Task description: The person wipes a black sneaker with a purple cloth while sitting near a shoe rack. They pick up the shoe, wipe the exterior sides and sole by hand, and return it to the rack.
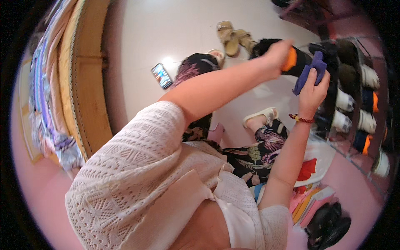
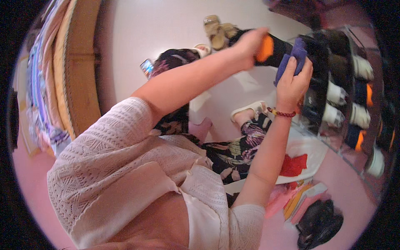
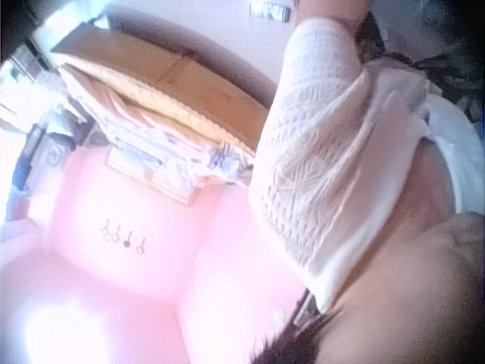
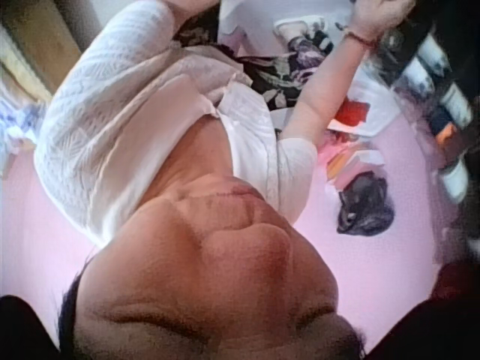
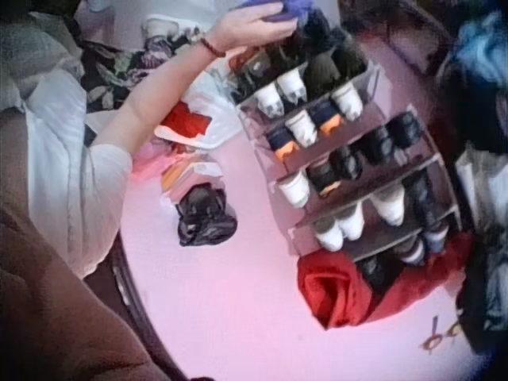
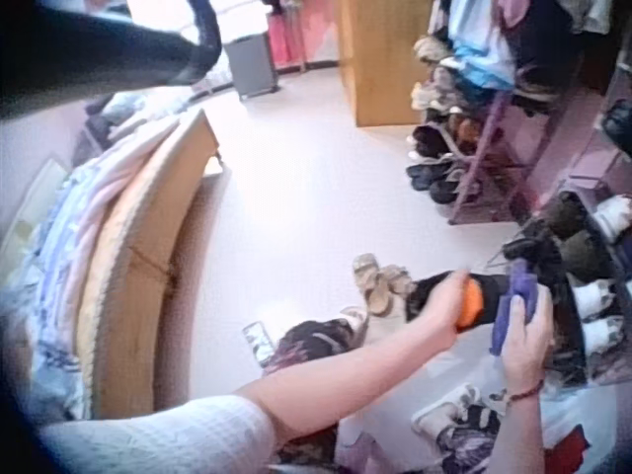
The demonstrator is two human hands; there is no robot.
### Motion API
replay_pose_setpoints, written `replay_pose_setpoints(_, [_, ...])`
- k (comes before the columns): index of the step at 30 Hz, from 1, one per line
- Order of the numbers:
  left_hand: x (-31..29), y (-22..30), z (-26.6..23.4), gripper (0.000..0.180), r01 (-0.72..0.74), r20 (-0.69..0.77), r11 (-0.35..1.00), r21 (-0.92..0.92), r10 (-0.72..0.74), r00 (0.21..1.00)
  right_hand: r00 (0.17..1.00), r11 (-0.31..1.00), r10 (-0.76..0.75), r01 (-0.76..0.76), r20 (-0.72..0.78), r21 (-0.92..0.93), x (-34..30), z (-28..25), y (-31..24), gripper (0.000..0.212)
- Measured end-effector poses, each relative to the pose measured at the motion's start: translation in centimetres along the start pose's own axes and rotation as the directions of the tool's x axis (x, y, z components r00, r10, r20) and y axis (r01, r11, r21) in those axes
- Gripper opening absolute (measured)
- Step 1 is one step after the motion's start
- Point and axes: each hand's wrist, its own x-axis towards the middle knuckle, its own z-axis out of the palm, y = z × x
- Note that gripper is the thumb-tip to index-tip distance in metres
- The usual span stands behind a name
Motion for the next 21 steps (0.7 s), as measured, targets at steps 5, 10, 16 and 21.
replay_pose_setpoints(5, [1.9, -2.5, 0.1, 0.033, 0.042, -0.069, 0.998, -0.035, -0.045, 0.997, 0.984, 0.997, 0.042, -0.052, 0.171, 0.057, -1.0, 2.3, -0.7, 0.032])
replay_pose_setpoints(10, [-1.4, -0.4, 0.1, 0.035, 0.077, -0.108, 0.997, -0.024, -0.079, 0.991, 0.94, 0.94, 0.163, -0.24, 0.301, 0.241, -2.9, 2.1, -1.4, 0.03])
replay_pose_setpoints(16, [-1.0, -0.4, 0.3, 0.029, 0.075, 0.089, 0.993, 0.095, -0.083, 0.993, 0.963, 0.943, 0.194, -0.235, 0.186, 0.235, -3.7, 1.6, -0.2, 0.029])
replay_pose_setpoints(21, [-1.8, -1.5, 1.5, 0.035, -0.015, 0.223, 0.969, 0.248, -0.042, 0.974, 0.96, 0.893, 0.274, -0.273, 0.05, 0.358, -2.9, 0.4, 0.4, 0.027])
